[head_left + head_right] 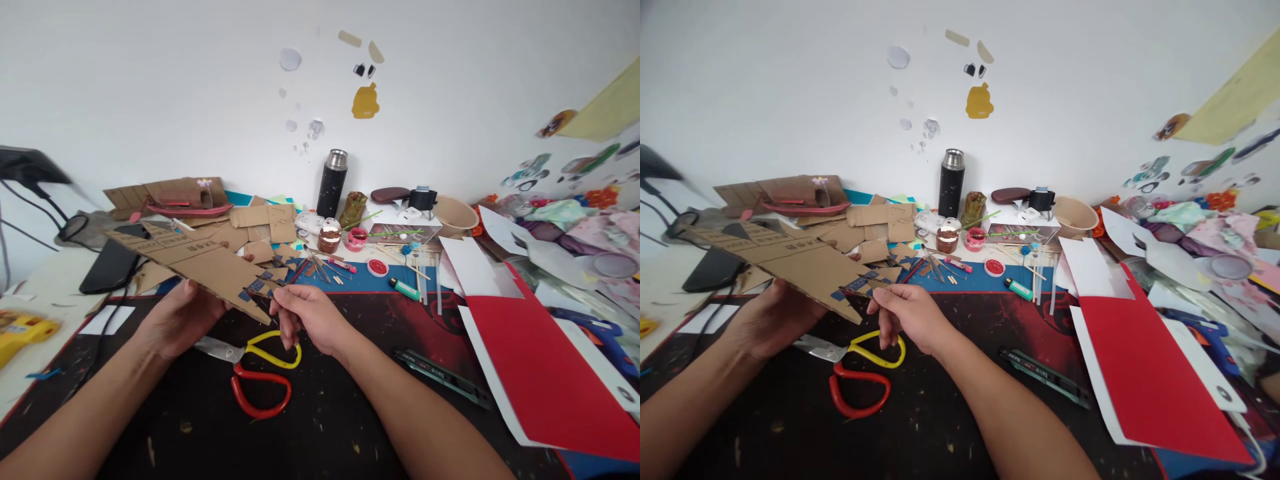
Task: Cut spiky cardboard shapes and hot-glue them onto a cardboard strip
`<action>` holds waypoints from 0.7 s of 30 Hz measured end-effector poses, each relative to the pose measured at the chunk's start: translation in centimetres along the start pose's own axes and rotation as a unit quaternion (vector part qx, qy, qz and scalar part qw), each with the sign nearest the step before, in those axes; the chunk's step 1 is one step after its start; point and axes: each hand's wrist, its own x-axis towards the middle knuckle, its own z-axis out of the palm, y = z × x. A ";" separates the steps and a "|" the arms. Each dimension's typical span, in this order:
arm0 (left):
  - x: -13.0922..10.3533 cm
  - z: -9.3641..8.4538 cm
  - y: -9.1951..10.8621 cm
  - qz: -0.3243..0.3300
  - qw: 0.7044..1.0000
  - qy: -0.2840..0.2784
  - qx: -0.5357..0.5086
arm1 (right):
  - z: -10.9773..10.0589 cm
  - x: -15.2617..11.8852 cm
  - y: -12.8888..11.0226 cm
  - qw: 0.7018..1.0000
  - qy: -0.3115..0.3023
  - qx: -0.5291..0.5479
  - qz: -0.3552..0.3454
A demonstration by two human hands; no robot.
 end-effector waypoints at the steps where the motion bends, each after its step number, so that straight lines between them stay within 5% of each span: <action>1: 0.1 0.2 -0.1 0.005 1.000 0.011 -0.005 | 0.0 0.0 0.1 1.000 0.003 -0.001 0.003; 14: 1.2 0.9 0.9 0.052 0.983 0.134 -0.110 | -0.6 0.5 0.8 0.995 0.079 -0.052 -0.028; 21: 1.0 1.8 0.2 0.063 0.982 0.126 -0.123 | -0.5 0.6 0.5 0.993 0.095 -0.066 -0.037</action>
